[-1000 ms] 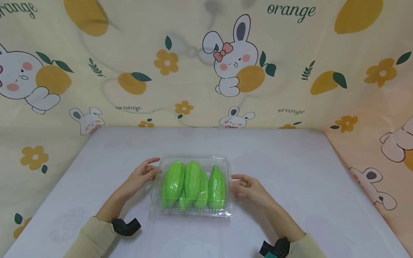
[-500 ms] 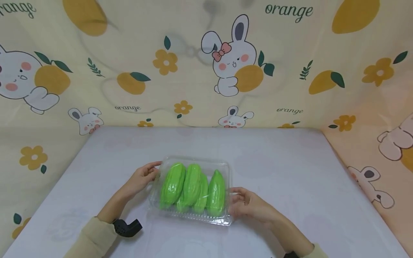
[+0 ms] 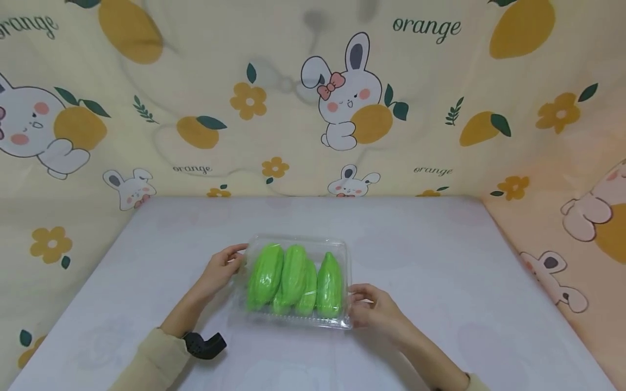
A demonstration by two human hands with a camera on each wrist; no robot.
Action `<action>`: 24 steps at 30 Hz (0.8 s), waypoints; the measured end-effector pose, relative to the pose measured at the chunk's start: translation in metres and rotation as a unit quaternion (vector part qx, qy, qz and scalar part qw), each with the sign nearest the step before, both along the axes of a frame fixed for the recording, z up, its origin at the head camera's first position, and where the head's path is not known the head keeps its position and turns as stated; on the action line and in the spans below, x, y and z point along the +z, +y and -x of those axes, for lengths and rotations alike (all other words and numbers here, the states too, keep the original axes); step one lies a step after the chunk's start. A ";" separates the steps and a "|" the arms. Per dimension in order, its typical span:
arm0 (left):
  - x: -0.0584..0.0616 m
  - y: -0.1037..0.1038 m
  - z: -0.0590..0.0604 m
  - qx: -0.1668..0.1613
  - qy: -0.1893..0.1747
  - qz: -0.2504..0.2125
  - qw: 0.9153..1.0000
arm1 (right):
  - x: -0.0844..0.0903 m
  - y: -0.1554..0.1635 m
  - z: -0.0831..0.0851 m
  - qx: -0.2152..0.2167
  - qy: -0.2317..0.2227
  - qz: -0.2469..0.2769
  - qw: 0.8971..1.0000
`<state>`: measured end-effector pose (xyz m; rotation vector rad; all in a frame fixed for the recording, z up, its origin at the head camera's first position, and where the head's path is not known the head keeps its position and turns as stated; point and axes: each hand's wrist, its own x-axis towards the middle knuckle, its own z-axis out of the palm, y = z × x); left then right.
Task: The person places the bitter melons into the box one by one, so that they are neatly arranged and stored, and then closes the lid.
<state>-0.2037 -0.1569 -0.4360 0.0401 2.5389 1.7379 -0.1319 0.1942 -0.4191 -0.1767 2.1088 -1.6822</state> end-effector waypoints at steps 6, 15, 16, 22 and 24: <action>-0.003 0.008 0.010 0.024 -0.006 -0.005 1.000 | -0.001 -0.007 0.006 -0.078 0.028 -0.010 0.997; -0.002 0.006 0.012 0.027 -0.025 -0.021 0.999 | -0.005 -0.012 0.019 -0.089 -0.007 0.007 0.996; -0.002 0.005 0.009 0.026 -0.034 -0.022 0.999 | -0.006 -0.012 0.019 -0.090 -0.007 0.009 0.996; 0.001 -0.001 -0.011 -0.015 -0.081 -0.034 0.996 | -0.005 -0.015 0.020 -0.121 -0.007 0.011 0.993; 0.002 -0.003 -0.019 -0.037 -0.087 -0.043 0.995 | -0.005 -0.014 0.021 -0.132 -0.008 0.014 0.991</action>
